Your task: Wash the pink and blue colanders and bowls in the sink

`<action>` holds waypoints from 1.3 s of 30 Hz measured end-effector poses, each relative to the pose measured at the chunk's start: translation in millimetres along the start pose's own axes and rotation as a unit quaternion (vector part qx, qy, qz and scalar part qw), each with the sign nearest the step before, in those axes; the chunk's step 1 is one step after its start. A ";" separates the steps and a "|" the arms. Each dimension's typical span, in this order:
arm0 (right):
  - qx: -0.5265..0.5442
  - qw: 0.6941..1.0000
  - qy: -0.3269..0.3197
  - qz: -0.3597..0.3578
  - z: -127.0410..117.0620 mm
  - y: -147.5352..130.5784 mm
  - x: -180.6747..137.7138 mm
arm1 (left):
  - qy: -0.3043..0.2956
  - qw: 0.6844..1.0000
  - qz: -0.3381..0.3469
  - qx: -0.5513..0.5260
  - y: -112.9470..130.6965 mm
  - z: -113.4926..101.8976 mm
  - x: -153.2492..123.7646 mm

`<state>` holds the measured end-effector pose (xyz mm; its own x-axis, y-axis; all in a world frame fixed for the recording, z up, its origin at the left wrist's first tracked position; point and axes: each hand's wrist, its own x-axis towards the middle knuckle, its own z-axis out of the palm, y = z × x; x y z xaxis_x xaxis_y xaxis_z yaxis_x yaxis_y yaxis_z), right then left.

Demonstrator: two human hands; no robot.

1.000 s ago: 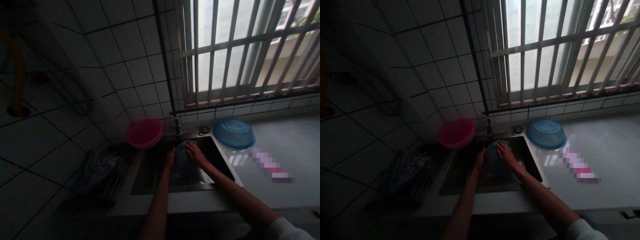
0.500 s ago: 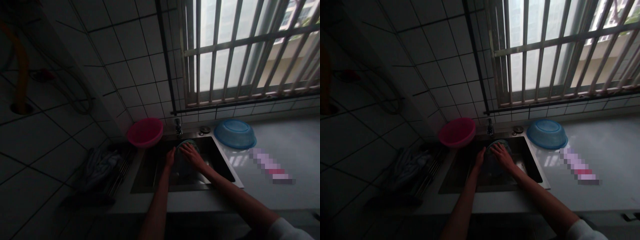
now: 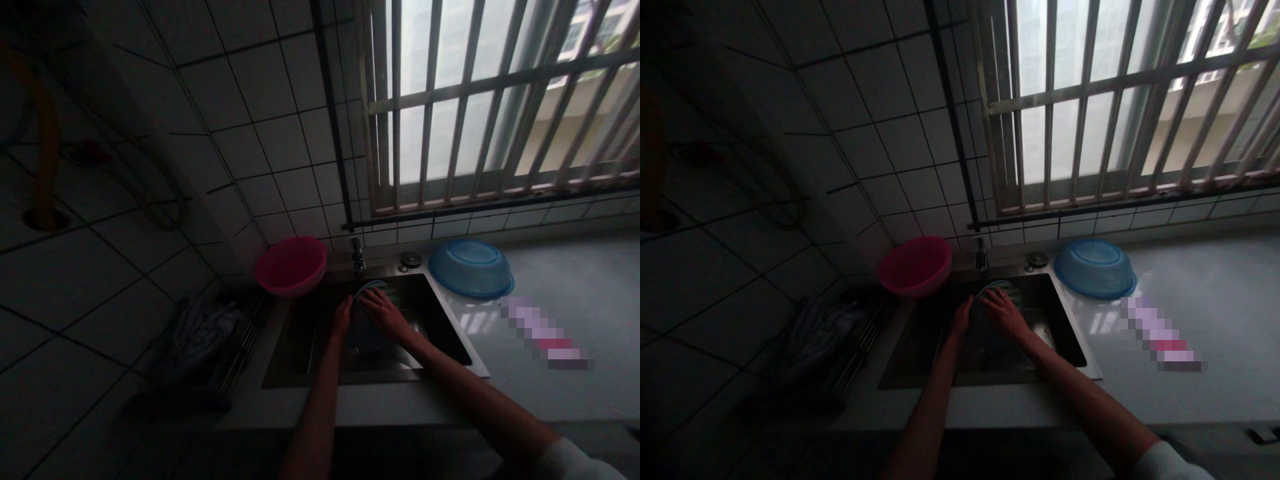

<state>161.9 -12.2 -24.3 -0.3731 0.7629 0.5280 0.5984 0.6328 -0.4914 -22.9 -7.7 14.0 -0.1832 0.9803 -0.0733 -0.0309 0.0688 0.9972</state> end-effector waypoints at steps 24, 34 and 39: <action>0.041 0.994 0.023 0.100 -9.9 27.4 -0.2 | -0.014 0.999 -0.032 0.010 -7.5 -7.2 1.4; 0.025 0.999 0.011 0.027 -7.5 9.5 1.5 | -0.002 1.000 0.002 -0.004 2.3 -7.3 -1.9; 0.037 0.993 0.060 0.093 -3.3 25.1 1.2 | -0.026 0.999 -0.001 0.018 1.7 0.1 -3.9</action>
<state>178.9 4.2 -33.6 -0.1704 0.8492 0.4998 0.5946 0.4931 -0.6351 -22.2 -11.4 15.9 -0.1310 0.9885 -0.0751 0.0039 0.0763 0.9971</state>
